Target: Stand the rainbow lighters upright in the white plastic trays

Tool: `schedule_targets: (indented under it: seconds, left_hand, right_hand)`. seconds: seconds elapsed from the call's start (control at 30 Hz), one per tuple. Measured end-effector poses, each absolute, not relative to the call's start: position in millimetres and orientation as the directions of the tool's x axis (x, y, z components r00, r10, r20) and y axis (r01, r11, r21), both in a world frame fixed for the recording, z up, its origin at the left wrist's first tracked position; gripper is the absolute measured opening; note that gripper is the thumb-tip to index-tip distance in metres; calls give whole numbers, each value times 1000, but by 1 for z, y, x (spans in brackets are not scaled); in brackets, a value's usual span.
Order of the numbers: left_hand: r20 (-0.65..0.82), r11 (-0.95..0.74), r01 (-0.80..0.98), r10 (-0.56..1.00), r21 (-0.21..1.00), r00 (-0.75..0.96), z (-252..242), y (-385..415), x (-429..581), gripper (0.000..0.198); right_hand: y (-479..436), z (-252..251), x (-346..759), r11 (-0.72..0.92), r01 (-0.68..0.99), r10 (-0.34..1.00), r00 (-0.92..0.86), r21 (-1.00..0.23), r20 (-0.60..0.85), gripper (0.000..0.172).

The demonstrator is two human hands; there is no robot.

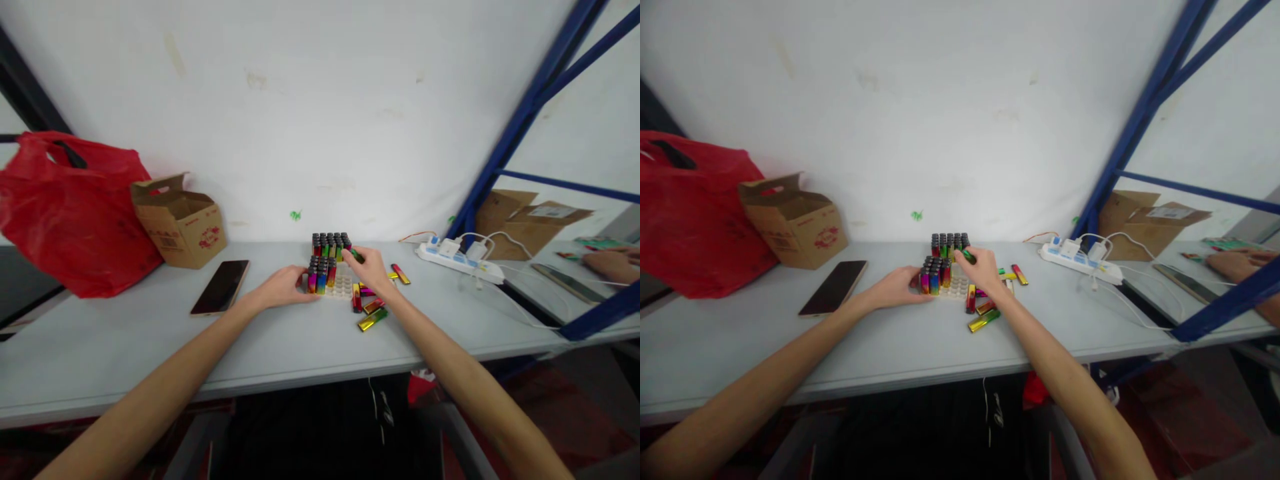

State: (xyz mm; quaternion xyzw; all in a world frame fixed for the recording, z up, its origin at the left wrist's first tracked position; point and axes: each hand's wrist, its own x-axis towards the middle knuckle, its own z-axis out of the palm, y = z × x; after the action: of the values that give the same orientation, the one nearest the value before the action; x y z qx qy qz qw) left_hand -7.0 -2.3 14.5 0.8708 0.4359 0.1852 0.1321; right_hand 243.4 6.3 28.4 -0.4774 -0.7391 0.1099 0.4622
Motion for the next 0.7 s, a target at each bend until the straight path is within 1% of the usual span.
schedule_targets:
  seconds: [0.13, 0.27, 0.37, 0.5, 0.6, 0.7]
  left_hand:
    - [214, -606, 686, 791, 403, 573, 15, -2, -7, 44]
    - [208, -604, 681, 791, 414, 575, 15, -2, -9, 47]
    - [215, -605, 682, 791, 411, 573, 13, -2, -10, 50]
    - [214, -612, 679, 786, 405, 580, 14, -3, -10, 49]
    - [212, -623, 669, 776, 406, 594, 15, -3, -9, 48]
    - [228, -637, 654, 765, 408, 602, 16, -3, -9, 48]
  right_hand:
    - [-9, 14, 242, 506, 609, 828, -145, -611, 542, 41]
    - [-7, 8, 240, 507, 592, 837, -166, -626, 521, 36]
    - [-5, 7, 239, 504, 598, 840, -169, -623, 516, 36]
    - [-7, 11, 240, 523, 633, 818, -185, -570, 545, 41]
    - [-9, 17, 242, 584, 603, 790, -267, -543, 552, 35]
    - [-10, 21, 244, 674, 559, 722, -356, -483, 593, 34]
